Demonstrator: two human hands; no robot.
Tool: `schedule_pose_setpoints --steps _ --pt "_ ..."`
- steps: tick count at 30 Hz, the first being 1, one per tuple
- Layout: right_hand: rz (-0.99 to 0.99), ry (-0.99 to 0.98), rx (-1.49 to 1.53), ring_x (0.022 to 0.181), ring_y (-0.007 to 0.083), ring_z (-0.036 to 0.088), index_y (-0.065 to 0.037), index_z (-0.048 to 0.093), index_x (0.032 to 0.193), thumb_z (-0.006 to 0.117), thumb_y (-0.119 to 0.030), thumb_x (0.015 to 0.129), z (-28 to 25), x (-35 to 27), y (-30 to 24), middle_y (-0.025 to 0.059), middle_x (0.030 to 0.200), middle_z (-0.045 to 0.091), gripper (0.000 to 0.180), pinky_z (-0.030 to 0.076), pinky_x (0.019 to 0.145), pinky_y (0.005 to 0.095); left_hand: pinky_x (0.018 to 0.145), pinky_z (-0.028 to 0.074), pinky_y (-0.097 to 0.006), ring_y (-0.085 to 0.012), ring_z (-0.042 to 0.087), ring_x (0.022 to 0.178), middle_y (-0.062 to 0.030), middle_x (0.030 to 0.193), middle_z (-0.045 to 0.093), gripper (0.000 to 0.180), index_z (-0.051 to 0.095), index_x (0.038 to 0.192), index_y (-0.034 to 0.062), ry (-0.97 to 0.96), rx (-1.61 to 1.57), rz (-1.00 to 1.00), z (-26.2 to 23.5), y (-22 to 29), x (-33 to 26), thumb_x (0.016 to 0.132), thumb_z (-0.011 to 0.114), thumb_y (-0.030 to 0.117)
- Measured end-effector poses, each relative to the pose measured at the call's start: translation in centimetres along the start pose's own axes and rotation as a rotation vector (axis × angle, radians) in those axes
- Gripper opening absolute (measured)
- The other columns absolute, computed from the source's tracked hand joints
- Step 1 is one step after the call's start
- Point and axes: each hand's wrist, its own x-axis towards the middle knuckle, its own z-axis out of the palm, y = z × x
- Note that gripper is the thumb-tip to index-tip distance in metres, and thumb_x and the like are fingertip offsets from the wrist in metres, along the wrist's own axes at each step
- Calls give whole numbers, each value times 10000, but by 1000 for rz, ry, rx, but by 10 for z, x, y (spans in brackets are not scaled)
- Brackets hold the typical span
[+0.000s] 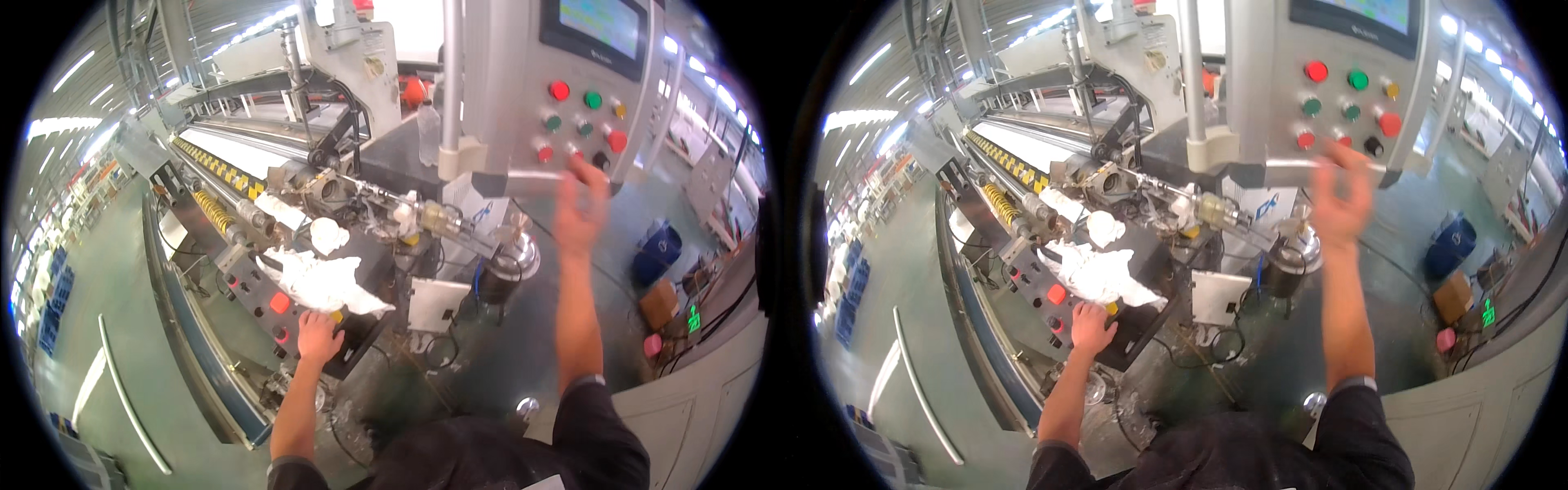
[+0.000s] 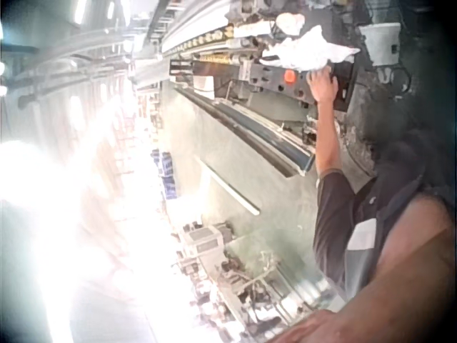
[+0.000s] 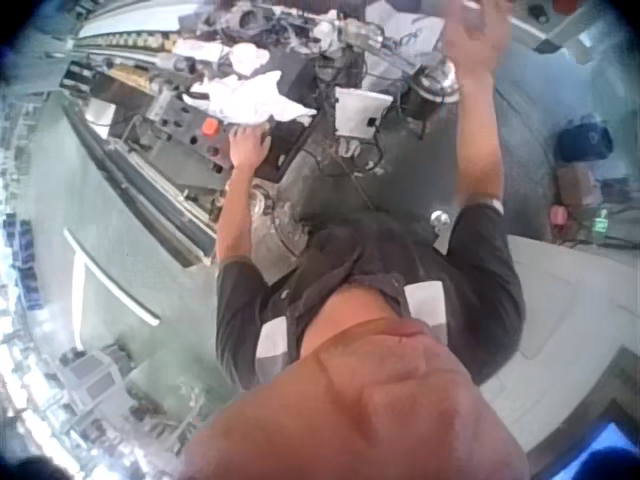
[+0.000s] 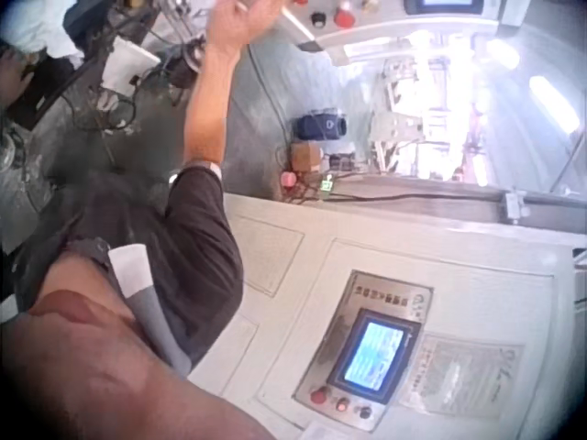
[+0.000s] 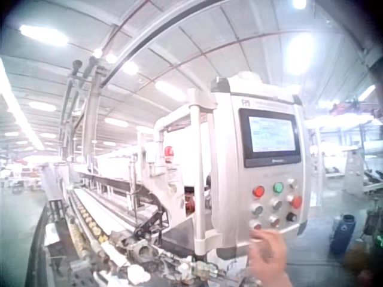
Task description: The person tapes a strip of material around a white paper tube and then interacts with a control panel of a manufacturing machine.
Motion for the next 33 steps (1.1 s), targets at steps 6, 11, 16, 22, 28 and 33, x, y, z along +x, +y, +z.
schedule_pose_setpoints --steps 6,11,16,22,28,33 --pt "302 106 109 1014 138 590 -36 579 1276 658 -162 956 -46 5 138 67 1125 614 353 478 888 266 1096 301 -445 -249 543 1113 -58 1010 663 420 712 971 110 -67 -13 -67 2 -9 -4 788 672 486" --pt "126 15 82 997 158 630 9 599 1219 678 -158 941 -46 18 177 110 1130 647 333 512 876 272 1058 338 -428 -253 539 1059 -52 981 635 390 723 912 124 -137 -46 106 -3 -28 5 745 694 476" --pt "-13 78 53 979 178 669 54 619 1161 698 -155 927 -41 21 213 153 1136 681 324 547 864 278 1043 353 -399 -248 535 1043 -62 962 616 424 709 917 98 -127 -24 96 2 -43 -4 747 697 486" --pt "41 192 -79 870 161 694 74 670 998 732 -168 901 -44 30 193 132 966 731 268 556 818 258 1048 351 -391 -257 541 1024 -59 951 619 424 706 853 84 -111 -81 81 -3 -25 1 758 693 496" --pt "153 204 -132 888 168 689 77 663 987 767 -208 874 -37 31 195 140 987 727 324 547 816 252 1059 343 -392 -258 545 1020 -59 937 624 413 707 834 99 -158 -103 59 -3 -30 0 759 688 504" --pt "-47 131 -30 920 173 675 89 648 1071 715 -199 918 -45 38 223 158 1031 709 333 541 832 276 1063 338 -393 -256 546 1033 -58 942 630 407 705 823 113 -176 -90 54 -2 -32 1 758 682 514"
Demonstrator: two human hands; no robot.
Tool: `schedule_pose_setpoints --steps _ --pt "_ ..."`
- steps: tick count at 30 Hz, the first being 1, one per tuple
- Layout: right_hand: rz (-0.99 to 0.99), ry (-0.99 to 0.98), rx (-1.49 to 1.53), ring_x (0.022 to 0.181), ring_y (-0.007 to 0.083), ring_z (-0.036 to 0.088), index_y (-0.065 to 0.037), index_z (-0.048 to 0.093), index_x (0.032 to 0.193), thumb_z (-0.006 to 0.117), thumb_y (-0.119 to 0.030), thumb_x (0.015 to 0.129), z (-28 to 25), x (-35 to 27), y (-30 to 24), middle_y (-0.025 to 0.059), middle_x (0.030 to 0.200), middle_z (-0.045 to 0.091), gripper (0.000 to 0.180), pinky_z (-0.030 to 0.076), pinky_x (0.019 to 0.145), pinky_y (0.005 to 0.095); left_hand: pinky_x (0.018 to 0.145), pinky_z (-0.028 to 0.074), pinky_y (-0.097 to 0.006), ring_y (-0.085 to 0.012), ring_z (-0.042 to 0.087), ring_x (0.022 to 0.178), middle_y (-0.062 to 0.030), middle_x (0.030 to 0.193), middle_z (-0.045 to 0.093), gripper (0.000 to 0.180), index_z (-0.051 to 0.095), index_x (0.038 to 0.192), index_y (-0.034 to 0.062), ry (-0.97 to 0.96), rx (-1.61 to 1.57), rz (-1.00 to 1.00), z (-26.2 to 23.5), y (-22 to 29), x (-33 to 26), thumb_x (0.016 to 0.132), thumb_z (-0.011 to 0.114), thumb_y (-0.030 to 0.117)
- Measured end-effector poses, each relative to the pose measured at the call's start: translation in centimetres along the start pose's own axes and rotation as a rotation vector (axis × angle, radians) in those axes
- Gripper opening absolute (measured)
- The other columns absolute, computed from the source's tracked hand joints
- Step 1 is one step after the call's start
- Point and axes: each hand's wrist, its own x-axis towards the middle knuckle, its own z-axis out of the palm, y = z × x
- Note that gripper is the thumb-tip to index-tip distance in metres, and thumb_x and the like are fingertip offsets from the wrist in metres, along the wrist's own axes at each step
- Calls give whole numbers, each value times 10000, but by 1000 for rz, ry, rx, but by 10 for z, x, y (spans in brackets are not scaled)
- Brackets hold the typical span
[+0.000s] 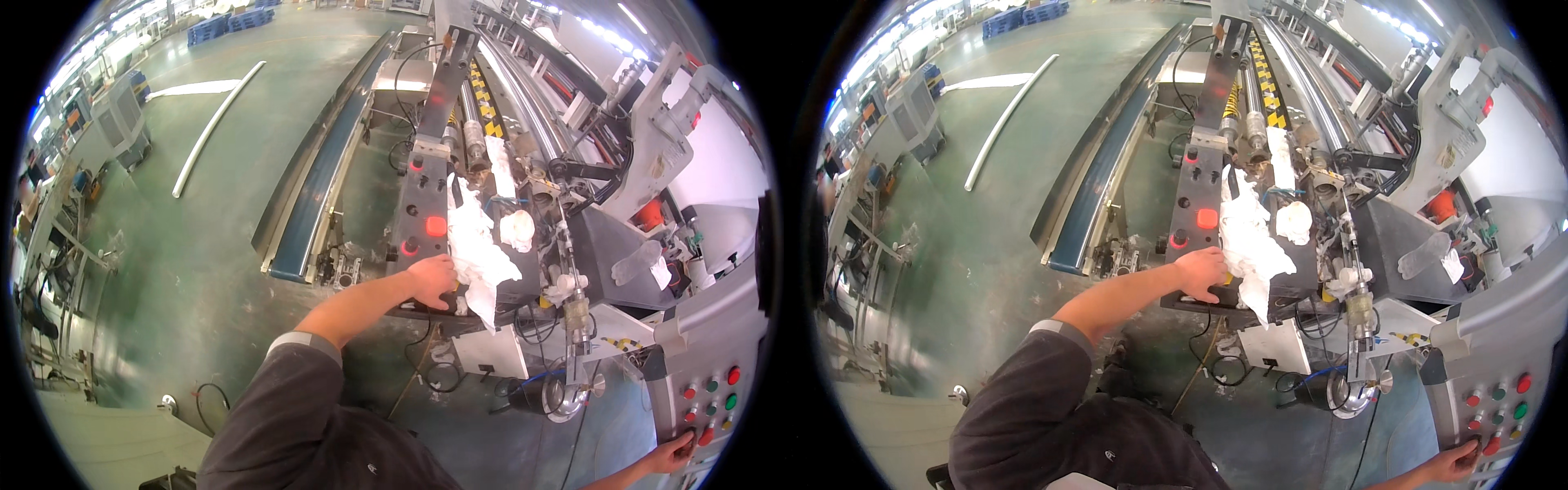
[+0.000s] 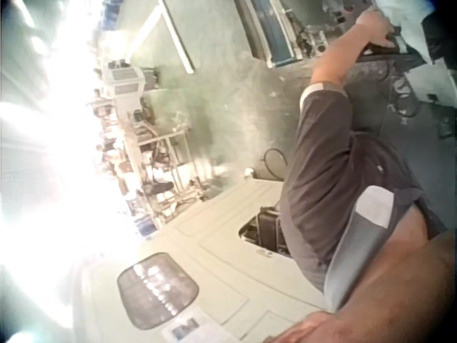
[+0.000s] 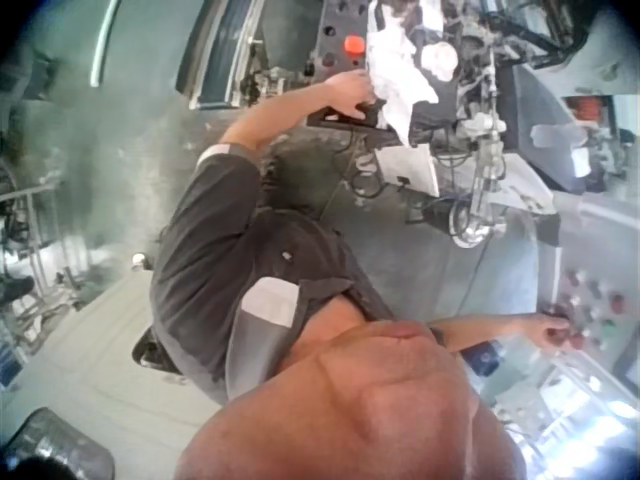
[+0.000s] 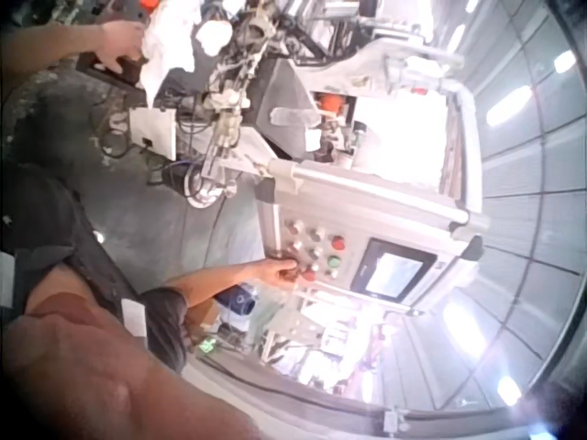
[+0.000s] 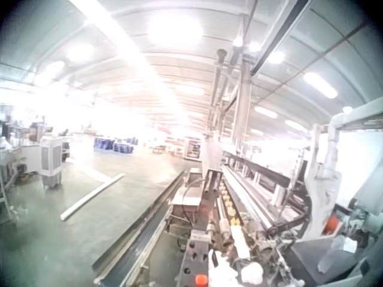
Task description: The person tapes a strip of material around a white paper tube and then interacts with a control panel of a manufacturing machine.
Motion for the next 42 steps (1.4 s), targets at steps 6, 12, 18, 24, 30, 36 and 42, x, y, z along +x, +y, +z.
schedule_pose_setpoints --steps 6,12,18,24,30,36,42 --pt "17 -10 16 901 171 671 87 646 1094 681 -202 943 -2 -3 7 169 1024 708 328 556 802 280 1065 336 -393 -255 547 1039 -58 943 633 415 710 816 111 10 -11 13 0 0 0 761 676 521" --pt "12 40 68 869 171 669 69 669 986 691 -211 936 4 -4 -16 155 1007 713 284 566 759 279 1062 338 -383 -253 548 1035 -63 936 635 434 713 813 95 -1 -1 -13 -3 4 -2 769 665 523" --pt "-22 56 15 814 155 657 49 681 936 708 -232 924 -5 3 10 119 951 713 283 554 706 269 1058 339 -372 -246 548 1027 -54 935 637 430 713 800 96 0 -35 4 -6 3 2 770 663 522" --pt "5 80 -51 813 162 662 43 695 981 720 -242 914 4 -4 -2 103 939 711 294 553 707 266 1044 349 -369 -246 555 1010 -55 931 643 425 714 783 100 42 -37 4 -3 -1 -6 759 670 522" --pt "-17 93 -41 826 178 677 53 691 993 733 -247 903 -12 15 56 125 954 715 316 565 734 281 1022 374 -369 -250 558 1003 -53 892 650 409 731 770 106 56 -40 3 -2 2 2 732 692 511" --pt "-148 36 199 629 192 584 27 597 1015 729 -454 868 26 7 -71 120 775 633 520 507 514 336 1020 382 -359 -247 550 1034 -46 919 666 401 747 775 100 51 -4 -56 3 5 -2 728 697 495" --pt "-96 55 227 673 196 602 19 609 1016 738 -372 885 20 5 -68 127 801 645 432 525 549 346 1014 389 -357 -251 547 1049 -50 926 668 402 745 778 94 63 -11 -53 6 2 -2 730 699 490"
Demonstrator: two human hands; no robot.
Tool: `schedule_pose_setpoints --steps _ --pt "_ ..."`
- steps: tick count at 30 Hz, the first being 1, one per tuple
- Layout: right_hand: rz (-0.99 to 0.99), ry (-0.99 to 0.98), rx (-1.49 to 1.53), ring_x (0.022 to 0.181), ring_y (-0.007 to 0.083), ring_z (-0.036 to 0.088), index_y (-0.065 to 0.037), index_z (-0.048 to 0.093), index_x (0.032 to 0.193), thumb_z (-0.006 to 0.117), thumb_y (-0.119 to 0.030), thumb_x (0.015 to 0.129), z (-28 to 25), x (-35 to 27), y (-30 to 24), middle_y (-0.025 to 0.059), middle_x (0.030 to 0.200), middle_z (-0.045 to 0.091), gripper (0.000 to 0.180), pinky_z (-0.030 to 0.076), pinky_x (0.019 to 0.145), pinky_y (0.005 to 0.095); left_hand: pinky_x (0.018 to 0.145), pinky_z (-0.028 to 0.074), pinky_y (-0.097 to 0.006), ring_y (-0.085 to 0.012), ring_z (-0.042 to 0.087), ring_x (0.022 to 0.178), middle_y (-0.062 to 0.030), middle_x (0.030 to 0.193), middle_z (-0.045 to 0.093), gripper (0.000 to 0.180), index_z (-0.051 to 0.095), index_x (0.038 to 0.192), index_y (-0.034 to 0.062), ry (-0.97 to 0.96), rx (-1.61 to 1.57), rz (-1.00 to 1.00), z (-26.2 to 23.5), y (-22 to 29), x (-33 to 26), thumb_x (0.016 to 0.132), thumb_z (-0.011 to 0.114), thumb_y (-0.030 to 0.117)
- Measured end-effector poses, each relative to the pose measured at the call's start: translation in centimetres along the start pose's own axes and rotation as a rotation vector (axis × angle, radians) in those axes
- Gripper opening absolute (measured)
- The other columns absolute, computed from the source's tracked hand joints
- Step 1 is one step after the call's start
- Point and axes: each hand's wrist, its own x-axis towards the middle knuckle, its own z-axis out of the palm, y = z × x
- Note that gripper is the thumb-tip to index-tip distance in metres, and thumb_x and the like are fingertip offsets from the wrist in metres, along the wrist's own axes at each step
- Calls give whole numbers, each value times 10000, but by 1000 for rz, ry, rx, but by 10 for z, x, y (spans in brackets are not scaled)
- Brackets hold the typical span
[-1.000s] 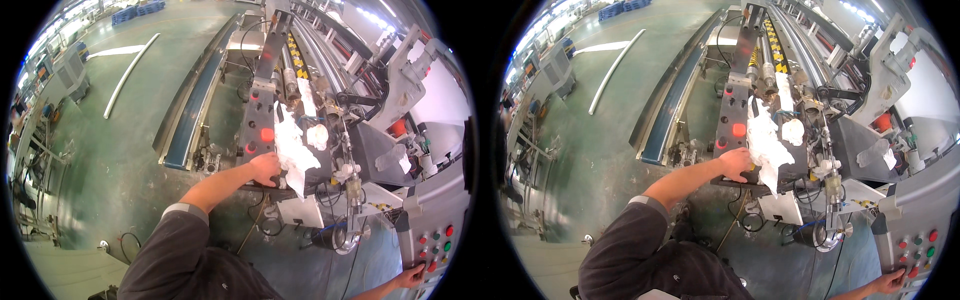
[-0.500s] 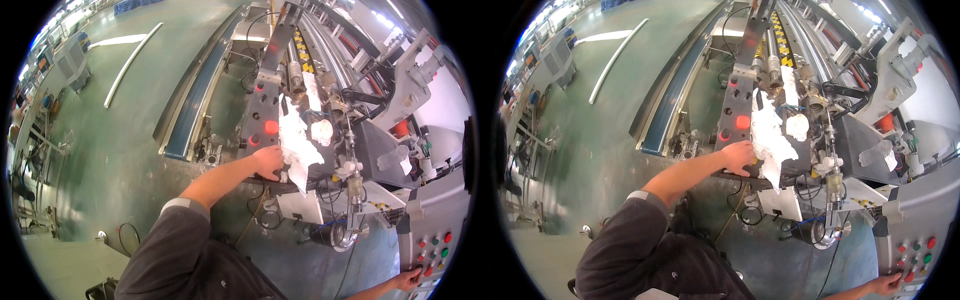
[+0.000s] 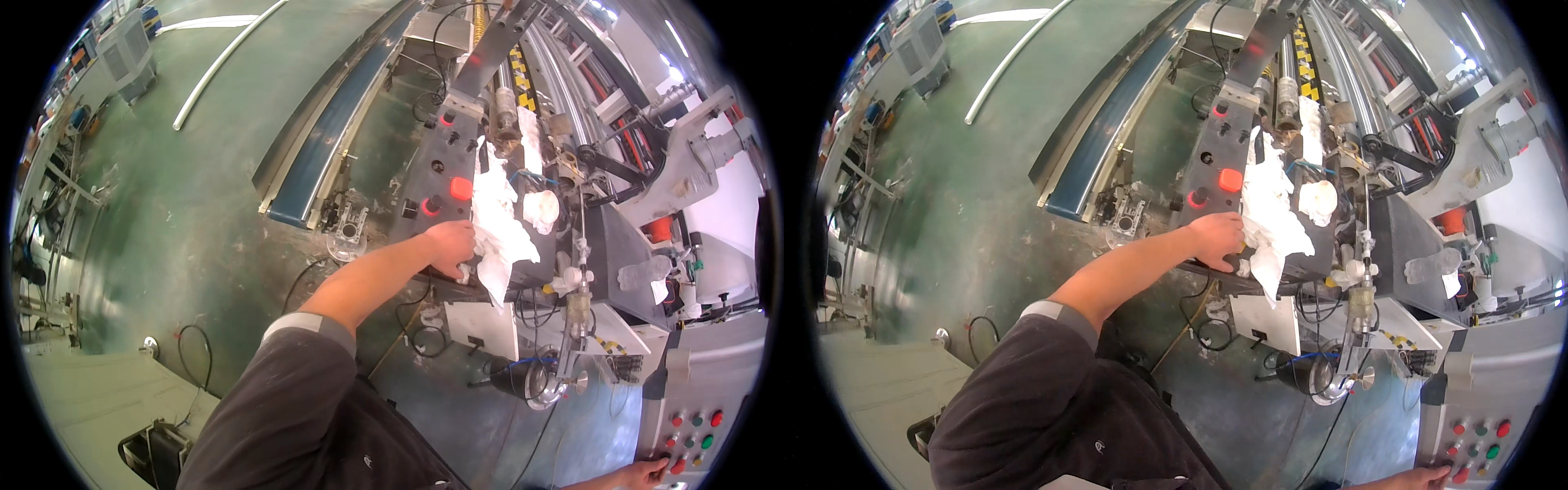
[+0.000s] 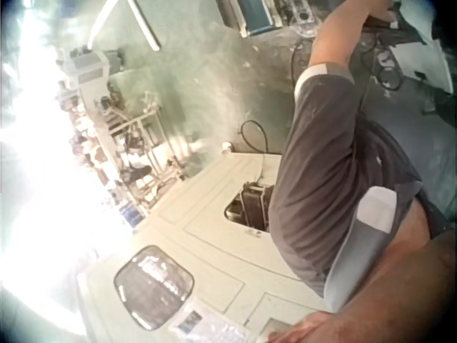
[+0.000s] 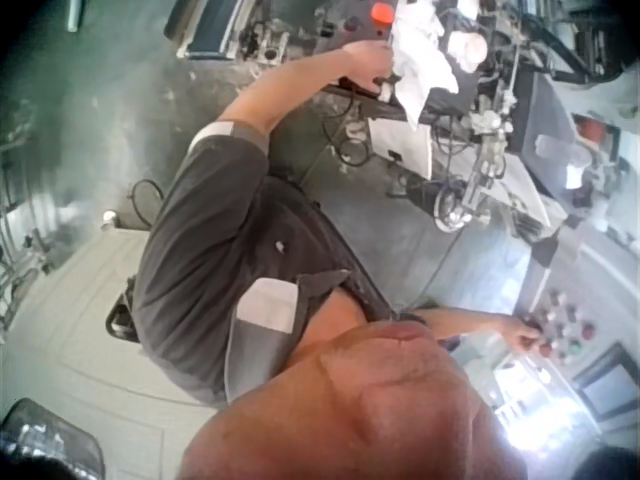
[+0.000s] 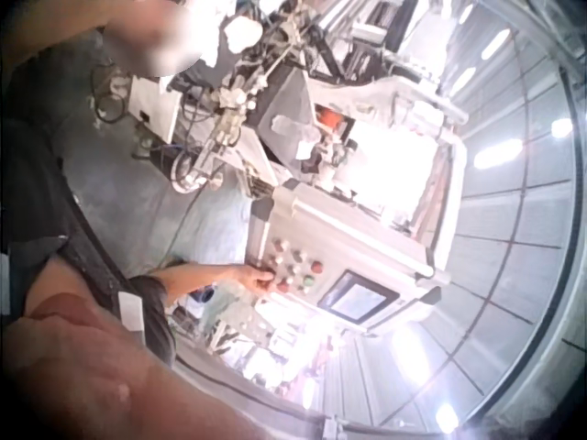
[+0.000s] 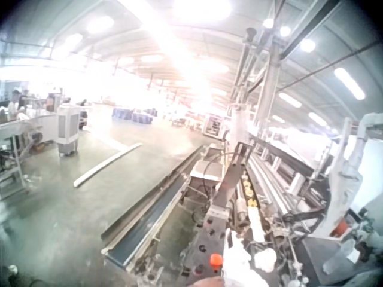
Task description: The person tapes a strip of material around a white paper tube and then interacts with a control panel of a manufacturing machine.
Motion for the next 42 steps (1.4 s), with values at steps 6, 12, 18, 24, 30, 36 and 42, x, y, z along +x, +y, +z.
schedule_pose_setpoints --steps 6,12,18,24,30,36,42 --pt "75 -20 -242 813 178 671 62 667 1018 738 -238 899 -51 5 84 124 942 713 330 563 732 273 1003 397 -355 -250 550 1029 -47 898 660 382 725 750 89 6 -33 -8 -8 4 0 728 712 469" --pt "90 -24 -155 820 170 661 65 655 1029 729 -211 907 -40 1 63 115 940 708 311 558 725 268 999 395 -355 -247 557 995 -45 877 651 390 711 744 93 29 -35 1 -4 2 -1 736 706 483" --pt "75 -59 -151 888 200 647 94 621 1047 668 -126 944 -39 0 57 153 995 684 247 533 795 292 1012 383 -365 -248 559 984 -53 873 646 431 710 758 89 33 4 20 -3 0 1 755 679 519" --pt "57 -47 -137 869 188 649 88 633 1051 686 -152 936 -35 -4 62 143 981 689 272 538 792 285 1028 369 -366 -244 555 992 -56 888 645 440 716 760 87 10 12 0 -4 0 -2 768 668 524" --pt "20 -27 -129 892 187 649 89 641 1047 696 -148 928 -49 3 90 144 1010 690 271 535 813 284 1017 377 -358 -239 556 984 -44 891 649 431 717 736 90 1 -2 13 -8 4 4 763 673 518" --pt "67 -17 -123 888 180 642 80 644 1046 694 -155 930 -51 4 100 138 1017 687 266 531 811 280 1005 382 -359 -237 560 983 -40 893 652 428 719 770 89 19 6 11 -3 2 0 761 674 515" --pt "92 -40 -139 891 171 638 73 639 1064 690 -166 935 -42 -3 68 139 1028 687 277 533 807 276 1006 379 -363 -237 560 983 -45 891 649 427 718 786 91 55 -11 22 1 -1 -2 770 666 514"
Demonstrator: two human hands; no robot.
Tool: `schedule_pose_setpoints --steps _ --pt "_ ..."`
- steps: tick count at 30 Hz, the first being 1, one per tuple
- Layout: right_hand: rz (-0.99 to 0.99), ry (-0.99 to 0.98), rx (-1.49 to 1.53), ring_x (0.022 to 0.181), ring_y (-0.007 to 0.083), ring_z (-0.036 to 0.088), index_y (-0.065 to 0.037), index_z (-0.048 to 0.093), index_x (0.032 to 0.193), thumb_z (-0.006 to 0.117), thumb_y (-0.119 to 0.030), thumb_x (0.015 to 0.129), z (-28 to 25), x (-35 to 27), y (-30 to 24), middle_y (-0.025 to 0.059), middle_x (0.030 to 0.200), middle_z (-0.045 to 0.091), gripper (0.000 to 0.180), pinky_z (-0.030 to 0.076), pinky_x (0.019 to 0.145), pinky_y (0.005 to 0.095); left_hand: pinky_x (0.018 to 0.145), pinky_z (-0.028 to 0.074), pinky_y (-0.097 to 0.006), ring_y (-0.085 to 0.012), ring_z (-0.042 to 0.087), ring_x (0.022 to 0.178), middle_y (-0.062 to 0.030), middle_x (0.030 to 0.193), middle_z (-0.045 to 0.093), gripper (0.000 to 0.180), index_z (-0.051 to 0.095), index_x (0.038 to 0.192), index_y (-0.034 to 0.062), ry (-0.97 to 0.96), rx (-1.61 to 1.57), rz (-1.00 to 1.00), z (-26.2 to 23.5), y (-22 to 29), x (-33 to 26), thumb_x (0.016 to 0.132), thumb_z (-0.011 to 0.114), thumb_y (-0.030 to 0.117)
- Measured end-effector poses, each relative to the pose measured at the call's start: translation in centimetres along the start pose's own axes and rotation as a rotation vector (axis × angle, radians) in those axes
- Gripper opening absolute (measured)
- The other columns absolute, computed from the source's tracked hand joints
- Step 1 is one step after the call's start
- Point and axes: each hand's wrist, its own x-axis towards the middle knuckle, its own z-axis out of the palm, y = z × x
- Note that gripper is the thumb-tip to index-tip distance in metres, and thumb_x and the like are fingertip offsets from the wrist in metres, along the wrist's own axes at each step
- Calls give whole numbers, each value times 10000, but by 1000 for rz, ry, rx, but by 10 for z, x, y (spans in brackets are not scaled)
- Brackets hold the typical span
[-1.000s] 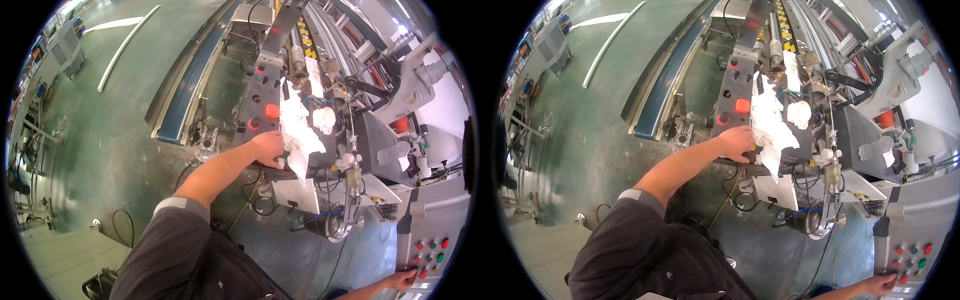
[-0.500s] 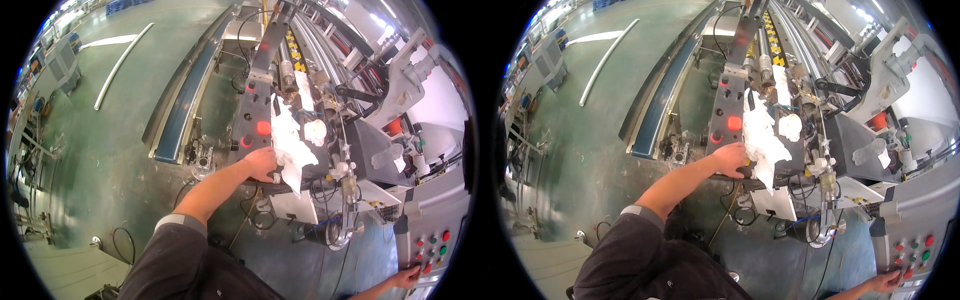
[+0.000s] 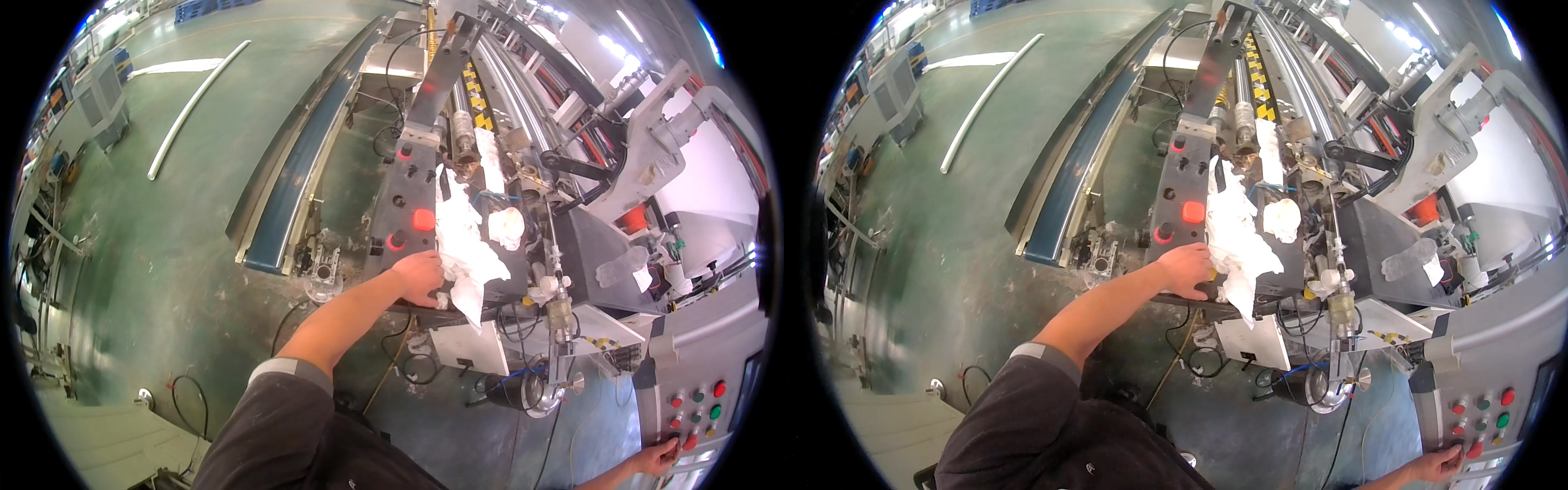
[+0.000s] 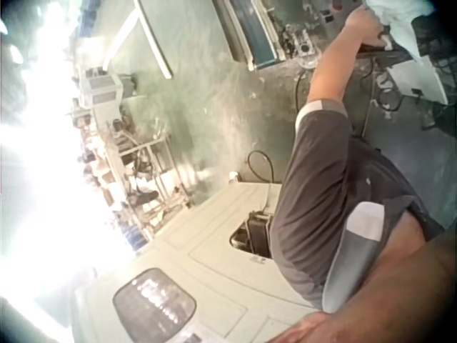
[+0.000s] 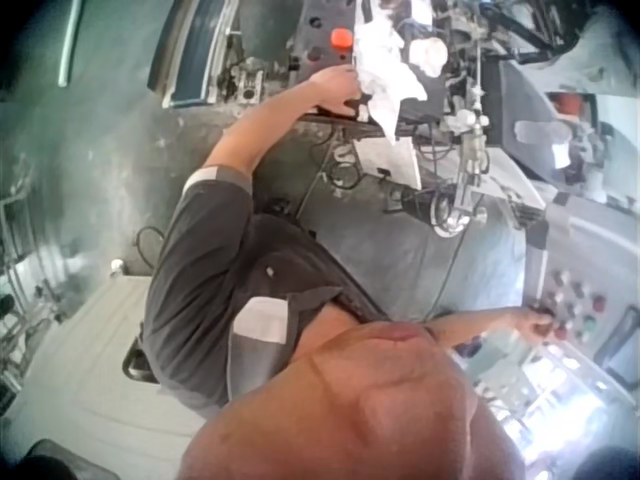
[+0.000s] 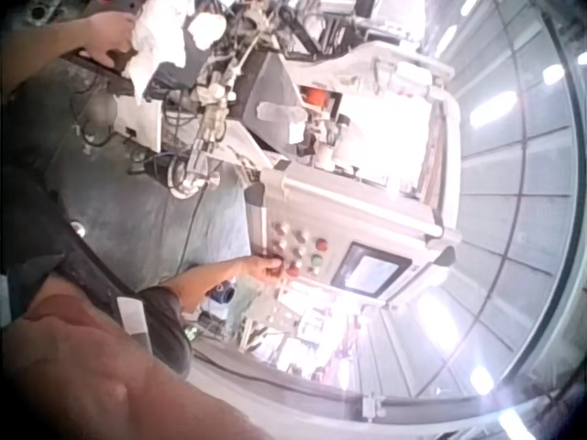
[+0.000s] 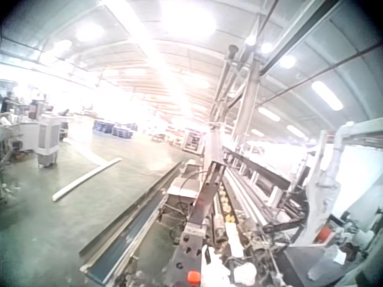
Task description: The person tapes a strip of material around a white paper tube and then interacts with a control panel of a manufacturing machine.
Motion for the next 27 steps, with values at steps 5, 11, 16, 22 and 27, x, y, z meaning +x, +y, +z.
schedule_pose_setpoints --steps 5,11,16,22,27 --pt "26 26 -49 913 189 637 70 615 1112 669 -162 949 6 -3 -28 143 1040 669 289 523 793 284 1005 379 -367 -245 560 977 -62 897 643 465 713 786 86 -62 19 -14 -10 6 7 795 631 543" --pt "45 7 -87 925 171 635 66 604 1140 651 -164 963 2 -10 -11 132 1062 668 293 512 835 276 1011 376 -368 -243 558 962 -53 861 626 470 694 740 88 -76 45 4 -15 5 6 806 623 548" --pt "56 32 -104 933 146 614 46 618 1149 649 -175 966 0 -16 -15 100 1066 663 288 483 861 265 1013 377 -368 -238 551 955 -38 829 619 432 680 723 94 -33 36 14 -15 7 7 802 651 518" --pt "102 39 -81 926 131 622 40 622 1146 653 -167 963 2 -18 -19 96 1056 669 278 489 844 252 1021 372 -373 -243 550 963 -41 837 619 422 693 758 96 -28 12 18 -12 5 4 800 655 514" --pt "54 34 -37 922 129 633 47 621 1141 663 -140 954 -6 -15 4 100 1059 675 268 499 846 241 1030 366 -371 -242 550 983 -43 854 621 418 723 813 104 -54 42 2 -9 7 6 804 650 516"
